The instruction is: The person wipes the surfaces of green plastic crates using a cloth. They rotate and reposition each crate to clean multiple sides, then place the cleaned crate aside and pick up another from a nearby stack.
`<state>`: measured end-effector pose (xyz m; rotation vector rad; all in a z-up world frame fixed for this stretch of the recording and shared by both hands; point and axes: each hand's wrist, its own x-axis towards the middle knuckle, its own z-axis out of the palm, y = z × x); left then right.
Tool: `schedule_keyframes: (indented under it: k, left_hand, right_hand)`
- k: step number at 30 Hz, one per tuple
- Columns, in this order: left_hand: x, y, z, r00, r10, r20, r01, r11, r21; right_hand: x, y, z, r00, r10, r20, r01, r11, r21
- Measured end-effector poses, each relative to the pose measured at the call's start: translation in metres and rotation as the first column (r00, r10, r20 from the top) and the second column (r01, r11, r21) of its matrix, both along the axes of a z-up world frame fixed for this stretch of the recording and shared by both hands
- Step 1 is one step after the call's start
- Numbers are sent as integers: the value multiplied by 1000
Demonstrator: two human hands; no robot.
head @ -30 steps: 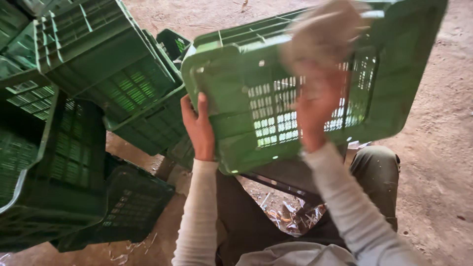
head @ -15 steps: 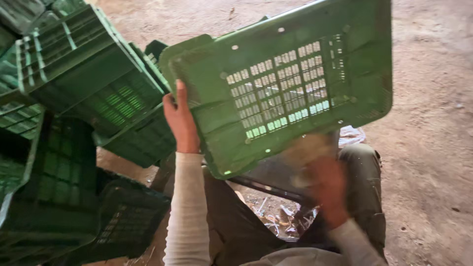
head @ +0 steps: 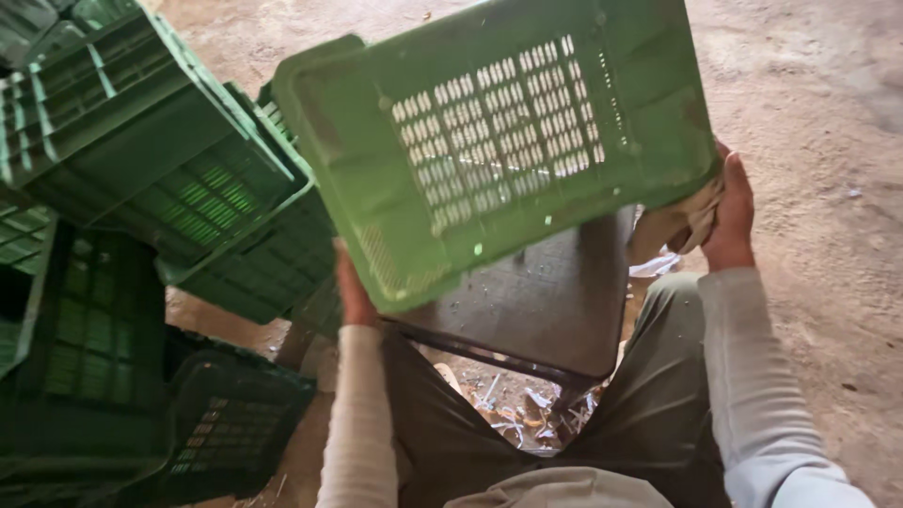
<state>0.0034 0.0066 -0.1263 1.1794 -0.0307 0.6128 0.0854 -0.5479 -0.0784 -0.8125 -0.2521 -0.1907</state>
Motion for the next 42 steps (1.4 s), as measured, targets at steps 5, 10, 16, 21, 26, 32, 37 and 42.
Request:
schedule_keyframes:
  k: [5, 10, 16, 21, 26, 32, 37, 42]
  left_hand:
    - [22, 1, -13, 986, -162, -32, 150, 963, -224]
    - [17, 27, 129, 892, -418, -174, 387, 903, -188]
    - [-26, 30, 257, 820, -510, -261, 541, 839, 61]
    - [-37, 19, 261, 824, -449, -345, 481, 877, 8]
    - [-24, 21, 239, 819, -297, -490, 322, 946, -36]
    - [-5, 21, 233, 912, 33, -409, 171, 876, 451]
    - [-9, 13, 236, 896, 333, -294, -4, 668, 744]
    - [-14, 8, 237, 847, 424, -320, -15, 622, 783]
  right_hand:
    - [14, -9, 5, 979, -195, 52, 202, 946, -254]
    - [10, -18, 50, 986, -151, -73, 140, 981, -132]
    - [-44, -32, 149, 980, 120, -156, -115, 992, 45]
    - [-78, -17, 186, 906, 401, -139, -397, 916, 57]
    - [-68, 32, 184, 850, -370, 376, 512, 749, -421]
    - [-148, 106, 189, 691, -329, 643, 646, -118, -754]
    - [-160, 106, 200, 527, -79, 846, 782, -344, -519]
    - [-73, 69, 205, 605, 107, 789, 795, -129, -592]
